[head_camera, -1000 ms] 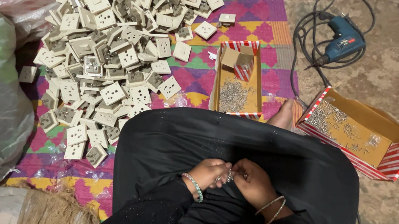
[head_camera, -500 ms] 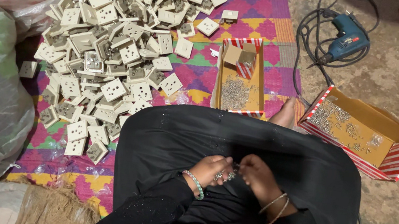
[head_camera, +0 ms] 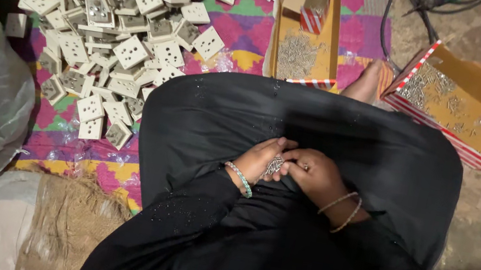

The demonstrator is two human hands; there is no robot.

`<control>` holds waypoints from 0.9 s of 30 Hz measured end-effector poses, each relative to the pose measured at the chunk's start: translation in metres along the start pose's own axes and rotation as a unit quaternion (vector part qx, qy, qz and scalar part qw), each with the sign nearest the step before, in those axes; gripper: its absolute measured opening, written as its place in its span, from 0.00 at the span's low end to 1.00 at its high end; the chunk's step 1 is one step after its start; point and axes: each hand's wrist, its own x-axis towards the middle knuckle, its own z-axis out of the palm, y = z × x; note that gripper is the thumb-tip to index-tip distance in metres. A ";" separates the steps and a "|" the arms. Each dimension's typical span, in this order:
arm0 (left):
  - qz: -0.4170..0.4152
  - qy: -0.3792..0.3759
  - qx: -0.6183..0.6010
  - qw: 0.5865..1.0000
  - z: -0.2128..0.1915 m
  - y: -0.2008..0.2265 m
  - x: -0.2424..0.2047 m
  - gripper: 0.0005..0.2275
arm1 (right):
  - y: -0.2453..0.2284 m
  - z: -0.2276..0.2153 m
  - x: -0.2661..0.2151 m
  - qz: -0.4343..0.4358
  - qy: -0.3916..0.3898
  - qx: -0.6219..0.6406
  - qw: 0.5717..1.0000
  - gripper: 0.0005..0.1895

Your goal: The person sits on a mat and assembles small electrical components by hand. They pick up white plastic blocks and metal pins, inserting the pins into the blocks one by one. A pile of finished blocks and boxes of pins are visible nearby.

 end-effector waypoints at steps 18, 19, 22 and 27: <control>-0.030 -0.003 0.006 1.000 0.001 0.004 0.000 0.07 | -0.023 -0.008 -0.005 -0.022 0.103 0.034 0.994 0.02; -0.031 -0.005 -0.001 0.999 0.000 0.004 -0.001 0.06 | -0.024 -0.009 -0.005 -0.034 0.108 0.026 0.993 0.02; -0.031 -0.011 -0.020 0.999 -0.001 0.003 -0.002 0.04 | -0.030 -0.012 -0.006 -0.054 0.117 0.013 0.992 0.03; -0.010 0.006 -0.014 1.000 -0.002 0.001 -0.001 0.03 | -0.035 -0.016 -0.008 -0.013 0.083 0.060 0.995 0.06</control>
